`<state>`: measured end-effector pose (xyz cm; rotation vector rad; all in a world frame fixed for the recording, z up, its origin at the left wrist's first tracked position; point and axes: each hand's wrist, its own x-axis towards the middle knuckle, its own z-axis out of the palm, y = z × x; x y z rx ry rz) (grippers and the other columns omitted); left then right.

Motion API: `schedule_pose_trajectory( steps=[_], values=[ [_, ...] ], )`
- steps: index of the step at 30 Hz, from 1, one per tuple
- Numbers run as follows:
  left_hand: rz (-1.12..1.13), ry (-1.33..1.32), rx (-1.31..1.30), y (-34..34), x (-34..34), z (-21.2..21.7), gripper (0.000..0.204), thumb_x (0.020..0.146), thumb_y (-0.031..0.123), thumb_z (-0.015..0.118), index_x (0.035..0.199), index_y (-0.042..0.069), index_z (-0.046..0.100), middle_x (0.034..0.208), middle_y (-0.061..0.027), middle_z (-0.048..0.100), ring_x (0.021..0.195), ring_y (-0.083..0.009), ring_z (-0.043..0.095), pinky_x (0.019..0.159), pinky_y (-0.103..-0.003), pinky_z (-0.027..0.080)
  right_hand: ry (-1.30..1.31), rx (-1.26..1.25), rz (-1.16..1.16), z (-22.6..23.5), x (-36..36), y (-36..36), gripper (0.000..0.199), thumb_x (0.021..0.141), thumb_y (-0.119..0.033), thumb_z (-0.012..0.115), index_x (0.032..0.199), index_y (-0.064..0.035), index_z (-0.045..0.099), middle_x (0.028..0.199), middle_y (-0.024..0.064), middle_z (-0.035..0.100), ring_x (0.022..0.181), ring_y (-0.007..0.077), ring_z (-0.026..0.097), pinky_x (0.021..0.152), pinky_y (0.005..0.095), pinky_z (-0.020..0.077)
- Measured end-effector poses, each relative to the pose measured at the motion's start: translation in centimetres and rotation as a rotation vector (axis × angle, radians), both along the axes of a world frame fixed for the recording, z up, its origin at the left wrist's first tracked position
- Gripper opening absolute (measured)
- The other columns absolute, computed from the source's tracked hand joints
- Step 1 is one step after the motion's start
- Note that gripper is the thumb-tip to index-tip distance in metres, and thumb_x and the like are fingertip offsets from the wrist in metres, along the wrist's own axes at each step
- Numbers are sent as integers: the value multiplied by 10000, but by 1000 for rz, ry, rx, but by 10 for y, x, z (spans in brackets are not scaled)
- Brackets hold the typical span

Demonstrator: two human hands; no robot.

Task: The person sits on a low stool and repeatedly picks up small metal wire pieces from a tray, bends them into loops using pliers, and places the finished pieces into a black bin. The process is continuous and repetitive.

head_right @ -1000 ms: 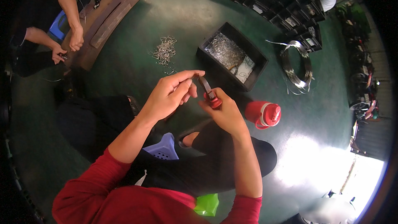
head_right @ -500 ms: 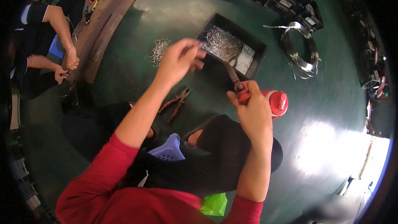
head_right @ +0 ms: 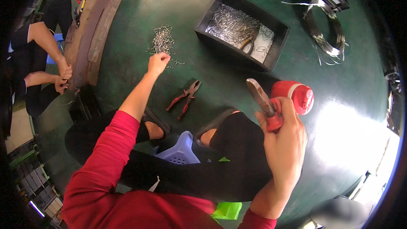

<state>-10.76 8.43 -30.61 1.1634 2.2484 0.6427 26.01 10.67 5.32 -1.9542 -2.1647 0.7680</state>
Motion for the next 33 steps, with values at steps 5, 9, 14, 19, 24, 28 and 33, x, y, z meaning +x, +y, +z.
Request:
schedule_pose_trajectory(
  steps=[5,9,14,19,24,28,33],
  values=[
    [17,152,103,-22,24,-55,114,791,117,729,900,103,700,899,-75,679,857,-271,647,748,-398,515,-14,-37,0,-9,-10,10,285,818,-138,729,1032,-45,565,806,182,646,765,403,625,694,418,473],
    [-94,238,155,-18,39,-56,176,768,157,748,910,149,645,913,-37,613,938,-276,581,745,-445,464,0,-50,28,-16,-16,15,283,808,-122,734,1018,-38,564,800,169,641,756,385,620,692,411,470],
    [-210,359,168,-9,47,-57,165,764,186,761,885,152,654,877,-18,596,918,-257,571,717,-417,440,-56,-80,20,-19,-19,16,272,797,-112,737,985,-35,556,824,169,643,777,397,620,693,426,467],
    [-232,312,182,5,49,-42,109,809,172,732,872,129,654,891,-34,604,907,-247,573,718,-399,451,-20,-89,57,-21,-18,12,268,805,-120,731,989,-41,553,883,174,646,829,418,618,699,446,464],
    [171,-834,192,29,64,39,77,918,159,650,941,88,630,971,-13,626,845,-131,555,669,-285,468,17,-93,79,-21,-15,7,281,823,-169,728,1007,-46,554,900,177,650,846,421,620,704,460,468],
    [149,-1362,455,23,84,136,116,964,129,598,1043,46,581,976,-30,598,809,-89,519,644,-227,416,63,-117,123,-20,-15,1,311,826,-222,735,1012,-46,558,856,191,650,837,421,625,701,470,470],
    [132,-1230,624,-3,106,226,231,953,90,603,1171,16,605,973,-46,629,798,-102,567,645,-238,453,321,-316,177,-25,-21,-11,321,828,-266,748,1006,-40,605,826,201,656,806,371,657,721,412,493]
  ],
)
